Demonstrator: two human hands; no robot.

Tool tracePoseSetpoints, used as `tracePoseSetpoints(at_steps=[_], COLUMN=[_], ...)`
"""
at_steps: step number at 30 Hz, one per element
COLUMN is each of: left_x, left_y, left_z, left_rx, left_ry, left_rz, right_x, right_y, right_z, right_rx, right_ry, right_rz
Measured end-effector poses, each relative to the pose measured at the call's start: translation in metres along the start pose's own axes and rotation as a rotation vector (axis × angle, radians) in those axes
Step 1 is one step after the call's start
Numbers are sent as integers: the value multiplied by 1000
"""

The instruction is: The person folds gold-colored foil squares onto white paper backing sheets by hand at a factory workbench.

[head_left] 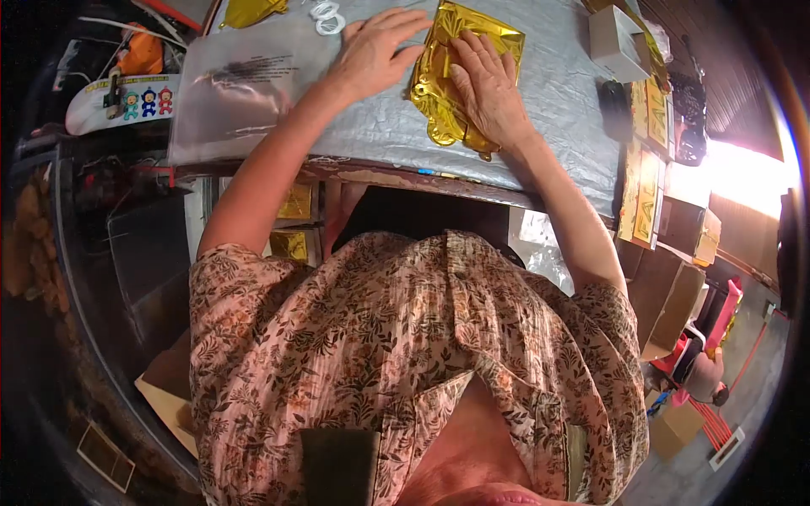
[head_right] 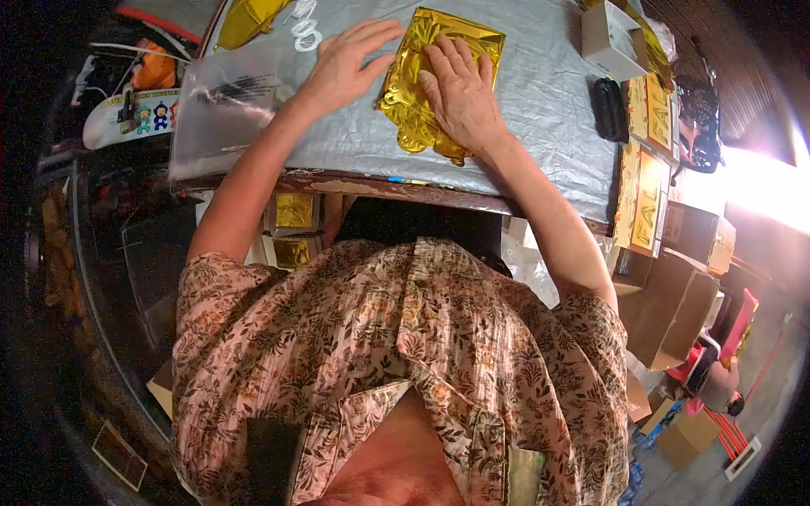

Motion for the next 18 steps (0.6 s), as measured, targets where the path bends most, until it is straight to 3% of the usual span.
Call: tracePoseSetpoints(at_steps=[2, 18], left_x=[5, 1], left_y=[7, 16], left_z=[5, 20], left_rx=[-84, -127], left_ry=[-48, -166], left_rz=[-203, -160], right_x=[0, -3], right_y=[1, 5], right_z=[-1, -1], right_rx=[-9, -24], right_ry=[3, 4], right_rz=[-11, -62])
Point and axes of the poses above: each hand's wrist, its own z-axis away from the middle knuckle, its own x-axis out of the palm, y = z × x, the point moved 3 cm from there along -z, towards the middle knuckle, and after that the axes turned 15 degrees about z, right-handed, at the moved point
